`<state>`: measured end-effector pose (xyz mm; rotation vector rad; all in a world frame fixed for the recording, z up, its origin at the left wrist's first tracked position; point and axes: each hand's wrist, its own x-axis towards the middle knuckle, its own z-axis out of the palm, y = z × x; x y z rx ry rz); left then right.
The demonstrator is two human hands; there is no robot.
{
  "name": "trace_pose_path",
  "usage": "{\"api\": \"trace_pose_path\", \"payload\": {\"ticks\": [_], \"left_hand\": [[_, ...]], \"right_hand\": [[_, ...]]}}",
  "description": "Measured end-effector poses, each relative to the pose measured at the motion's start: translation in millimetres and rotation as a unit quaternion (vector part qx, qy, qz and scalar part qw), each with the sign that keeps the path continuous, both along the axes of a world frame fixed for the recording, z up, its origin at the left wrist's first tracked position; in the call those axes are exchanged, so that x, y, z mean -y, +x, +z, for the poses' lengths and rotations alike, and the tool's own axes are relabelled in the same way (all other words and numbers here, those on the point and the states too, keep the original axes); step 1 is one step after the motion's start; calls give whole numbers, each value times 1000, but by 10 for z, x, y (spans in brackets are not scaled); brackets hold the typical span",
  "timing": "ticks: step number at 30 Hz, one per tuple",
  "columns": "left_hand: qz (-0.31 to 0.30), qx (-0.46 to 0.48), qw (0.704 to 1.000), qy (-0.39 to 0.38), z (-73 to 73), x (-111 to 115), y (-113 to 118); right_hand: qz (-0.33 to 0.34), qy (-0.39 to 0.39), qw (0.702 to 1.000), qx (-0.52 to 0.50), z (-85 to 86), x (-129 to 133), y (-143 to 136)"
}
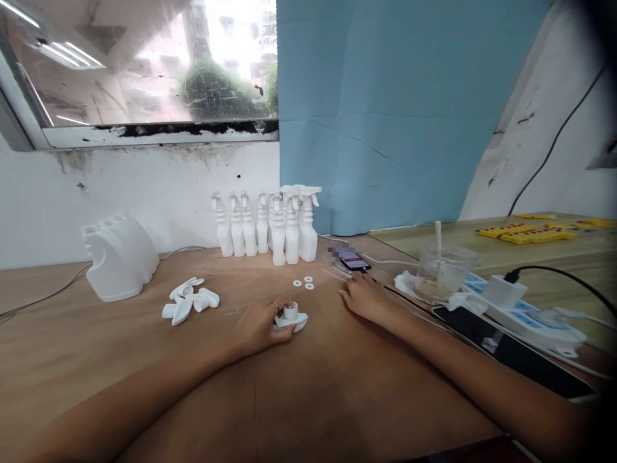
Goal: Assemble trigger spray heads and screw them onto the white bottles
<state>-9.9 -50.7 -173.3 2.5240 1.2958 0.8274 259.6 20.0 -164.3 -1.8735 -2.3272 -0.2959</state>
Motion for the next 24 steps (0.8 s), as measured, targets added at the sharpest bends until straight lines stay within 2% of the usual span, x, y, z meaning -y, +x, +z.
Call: {"api": "trace_pose_path", "payload": {"ticks": [5, 9, 12, 14, 15, 18, 20, 21, 22, 24], "left_hand": [[-51, -27, 998, 36, 17, 42, 4], [-58, -28, 997, 33, 56, 67, 6], [-63, -26, 997, 32, 47, 54, -3], [-65, -24, 997, 38, 28, 41, -10], [-66, -22, 997, 41, 19, 37, -13], [-64, -23, 997, 44, 7, 35, -12], [-52, -26, 998, 36, 14, 41, -6], [-43, -26, 998, 30, 20, 44, -2], [-34, -26, 999, 25, 27, 47, 2], [-25, -30, 999, 17, 37, 48, 7]], "right_hand": [[30, -8, 999, -13, 49, -20, 6], [42, -5, 998, -39, 61, -26, 17], [78, 14, 991, -109, 59, -28, -4], [137, 13, 963, -230, 62, -28, -43], [167, -2, 937, -307, 65, -26, -69], [219, -103, 829, -504, 80, 2, -149], [231, -141, 771, -576, 90, 33, -188], [235, -132, 761, -590, 95, 49, -200], [235, -104, 765, -590, 99, 64, -206], [232, -20, 798, -556, 105, 92, -206]]}}
